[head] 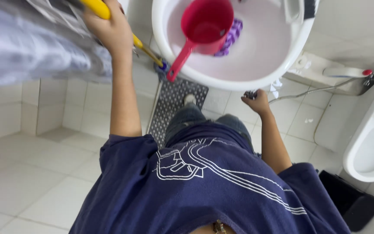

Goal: The person uses a handheld bidet sprayer to rinse the bathroom floor and a blue bath mat. They direct the water stream across the tiled floor and the mat, moving the sprayer back and forth to cover different areas.

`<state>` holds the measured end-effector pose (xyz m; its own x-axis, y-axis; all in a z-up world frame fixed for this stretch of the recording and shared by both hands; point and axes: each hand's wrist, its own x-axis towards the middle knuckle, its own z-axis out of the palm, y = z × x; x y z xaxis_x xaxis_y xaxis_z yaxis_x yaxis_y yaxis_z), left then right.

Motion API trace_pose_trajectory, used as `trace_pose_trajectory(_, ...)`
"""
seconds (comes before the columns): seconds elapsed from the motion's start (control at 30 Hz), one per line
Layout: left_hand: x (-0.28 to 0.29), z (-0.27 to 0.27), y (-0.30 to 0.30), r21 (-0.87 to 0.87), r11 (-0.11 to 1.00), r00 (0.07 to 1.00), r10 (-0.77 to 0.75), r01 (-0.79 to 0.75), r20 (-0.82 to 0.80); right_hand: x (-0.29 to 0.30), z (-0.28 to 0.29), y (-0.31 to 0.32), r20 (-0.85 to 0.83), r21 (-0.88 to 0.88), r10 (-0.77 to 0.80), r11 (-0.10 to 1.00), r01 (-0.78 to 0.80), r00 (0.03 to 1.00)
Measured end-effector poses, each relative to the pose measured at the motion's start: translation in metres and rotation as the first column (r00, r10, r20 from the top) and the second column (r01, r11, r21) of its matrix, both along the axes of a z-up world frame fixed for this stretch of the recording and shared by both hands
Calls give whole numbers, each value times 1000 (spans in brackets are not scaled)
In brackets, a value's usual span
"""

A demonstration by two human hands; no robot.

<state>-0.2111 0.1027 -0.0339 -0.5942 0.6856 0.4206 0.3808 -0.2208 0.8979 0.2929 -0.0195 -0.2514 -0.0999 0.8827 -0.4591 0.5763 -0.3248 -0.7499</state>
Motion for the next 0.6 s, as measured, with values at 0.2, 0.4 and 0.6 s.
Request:
trace_pose_trajectory(0.2, 12, 60, -68, 329, 944, 964, -118, 34, 237, 10, 7, -12, 15, -3, 60, 998, -60, 998)
trace_pose_trajectory(0.4, -15, 86, -109, 410, 912, 998, -16, -10, 61, 34, 11, -23, 3, -2, 73, 997, -73, 997)
trace_pose_trajectory(0.6, 34, 152, -152, 437, 899, 947, -154, 17, 280, 54, 23, -35, 32, 1, 34, 999, -34, 999)
